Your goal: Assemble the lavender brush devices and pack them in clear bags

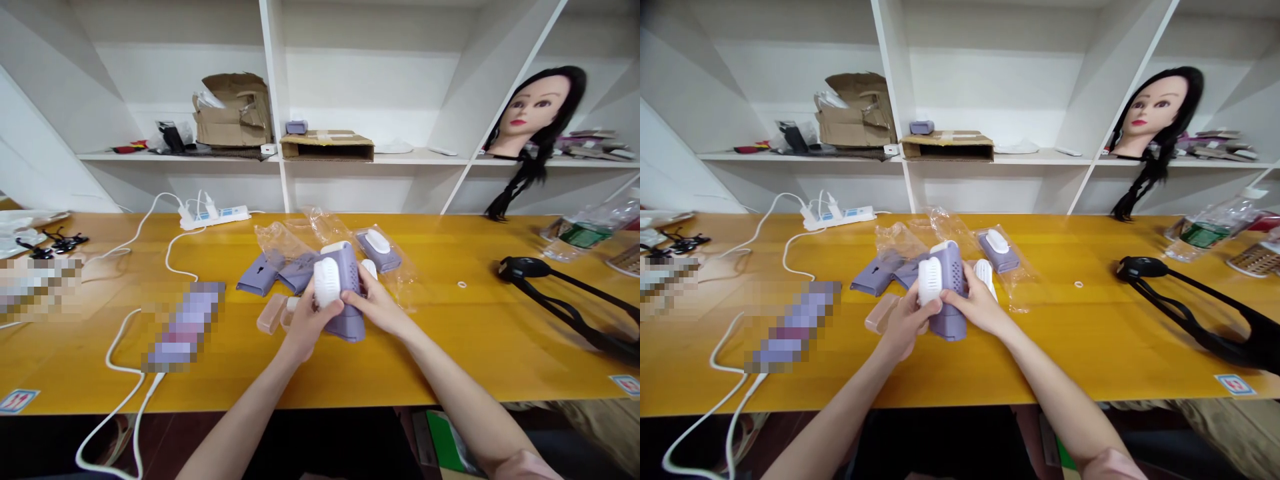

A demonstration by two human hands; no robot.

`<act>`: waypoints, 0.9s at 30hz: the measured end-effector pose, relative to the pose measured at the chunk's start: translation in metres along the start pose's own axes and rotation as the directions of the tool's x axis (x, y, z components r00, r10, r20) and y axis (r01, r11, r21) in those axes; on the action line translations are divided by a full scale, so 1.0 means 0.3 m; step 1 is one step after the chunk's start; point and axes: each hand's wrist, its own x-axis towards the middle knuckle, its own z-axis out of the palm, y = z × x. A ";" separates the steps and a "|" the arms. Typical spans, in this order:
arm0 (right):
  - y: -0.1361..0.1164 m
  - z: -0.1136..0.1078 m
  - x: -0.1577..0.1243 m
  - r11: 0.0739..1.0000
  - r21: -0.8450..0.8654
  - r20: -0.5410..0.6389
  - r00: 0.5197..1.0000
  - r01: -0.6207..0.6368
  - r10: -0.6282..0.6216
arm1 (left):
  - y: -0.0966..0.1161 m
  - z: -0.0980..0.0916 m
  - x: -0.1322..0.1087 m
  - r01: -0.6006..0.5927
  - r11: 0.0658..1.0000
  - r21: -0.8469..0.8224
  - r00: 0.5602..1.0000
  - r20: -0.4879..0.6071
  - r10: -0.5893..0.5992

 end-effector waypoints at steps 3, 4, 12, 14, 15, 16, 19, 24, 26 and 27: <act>0.007 -0.005 0.006 0.981 0.159 -0.063 0.990 -0.111 0.123 | 0.025 -0.011 -0.012 -0.009 0.992 0.124 0.992 0.126 -0.007; 0.004 -0.013 0.007 0.960 0.234 -0.063 0.983 -0.156 0.175 | 0.038 -0.028 -0.015 -0.031 0.976 0.217 0.991 0.132 0.002; -0.033 -0.058 0.010 0.845 0.478 -0.052 0.953 -0.239 0.299 | 0.108 -0.306 0.000 0.166 0.221 0.961 0.955 -0.212 0.208; -0.032 -0.061 0.010 0.841 0.483 -0.038 0.954 -0.244 0.298 | 0.100 -0.338 0.002 0.208 0.144 0.968 0.971 -0.222 0.086; -0.030 -0.062 0.010 0.839 0.485 -0.028 0.954 -0.249 0.299 | 0.094 -0.345 0.000 0.205 0.119 0.971 0.976 -0.212 0.042; -0.027 -0.063 0.011 0.834 0.490 -0.020 0.953 -0.254 0.301 | 0.088 -0.349 -0.003 0.195 0.096 0.976 0.980 -0.198 0.019; -0.018 -0.067 0.011 0.812 0.520 -0.004 0.950 -0.265 0.312 | 0.077 -0.359 -0.025 0.208 0.041 0.977 0.975 -0.211 0.064; -0.015 -0.066 0.013 0.790 0.556 -0.033 0.944 -0.257 0.330 | 0.095 -0.349 -0.073 0.172 0.430 0.886 0.884 -0.331 0.330; -0.021 -0.066 0.013 0.798 0.562 -0.066 0.950 -0.217 0.305 | 0.109 -0.300 -0.073 -0.079 0.739 0.669 0.896 -0.278 0.347; -0.024 -0.067 0.013 0.808 0.556 -0.085 0.953 -0.196 0.289 | 0.118 -0.266 -0.064 -0.157 0.843 0.514 0.923 -0.227 0.310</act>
